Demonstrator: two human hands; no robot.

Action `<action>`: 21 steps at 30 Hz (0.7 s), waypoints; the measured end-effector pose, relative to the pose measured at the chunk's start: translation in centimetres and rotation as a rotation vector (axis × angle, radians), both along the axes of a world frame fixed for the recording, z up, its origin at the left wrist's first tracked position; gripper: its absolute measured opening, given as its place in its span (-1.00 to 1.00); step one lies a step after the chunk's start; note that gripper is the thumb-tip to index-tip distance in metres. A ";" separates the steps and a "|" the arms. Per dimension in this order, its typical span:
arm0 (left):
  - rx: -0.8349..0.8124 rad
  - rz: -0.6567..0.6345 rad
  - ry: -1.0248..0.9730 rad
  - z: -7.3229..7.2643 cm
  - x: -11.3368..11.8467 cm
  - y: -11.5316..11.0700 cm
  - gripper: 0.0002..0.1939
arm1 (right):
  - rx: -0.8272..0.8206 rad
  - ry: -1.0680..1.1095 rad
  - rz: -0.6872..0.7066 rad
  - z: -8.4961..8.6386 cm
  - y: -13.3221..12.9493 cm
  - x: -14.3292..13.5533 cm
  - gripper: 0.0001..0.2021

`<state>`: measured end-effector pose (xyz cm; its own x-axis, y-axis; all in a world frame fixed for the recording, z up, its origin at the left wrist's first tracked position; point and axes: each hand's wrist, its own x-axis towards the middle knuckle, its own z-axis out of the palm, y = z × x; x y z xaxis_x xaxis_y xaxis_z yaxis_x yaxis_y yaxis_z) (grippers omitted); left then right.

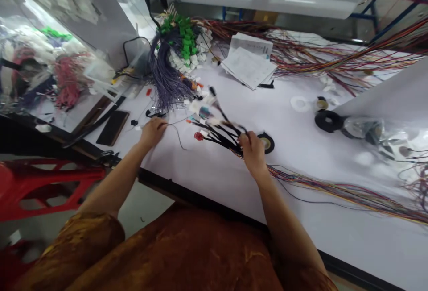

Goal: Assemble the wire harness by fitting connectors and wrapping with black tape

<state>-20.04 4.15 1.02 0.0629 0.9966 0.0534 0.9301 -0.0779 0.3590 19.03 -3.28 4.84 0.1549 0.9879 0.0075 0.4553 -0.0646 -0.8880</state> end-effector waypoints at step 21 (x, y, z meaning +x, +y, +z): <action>0.084 0.060 -0.423 8.7 0.9 -4.3 -0.75 | -0.296 -0.337 0.380 -1.2 -1.7 -1.5 -0.71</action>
<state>-19.19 -0.13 9.74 -0.0395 0.9890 0.1427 0.7065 -0.0733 0.7039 17.53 -4.95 3.62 -0.1739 0.9413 -0.2895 0.7491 -0.0644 -0.6593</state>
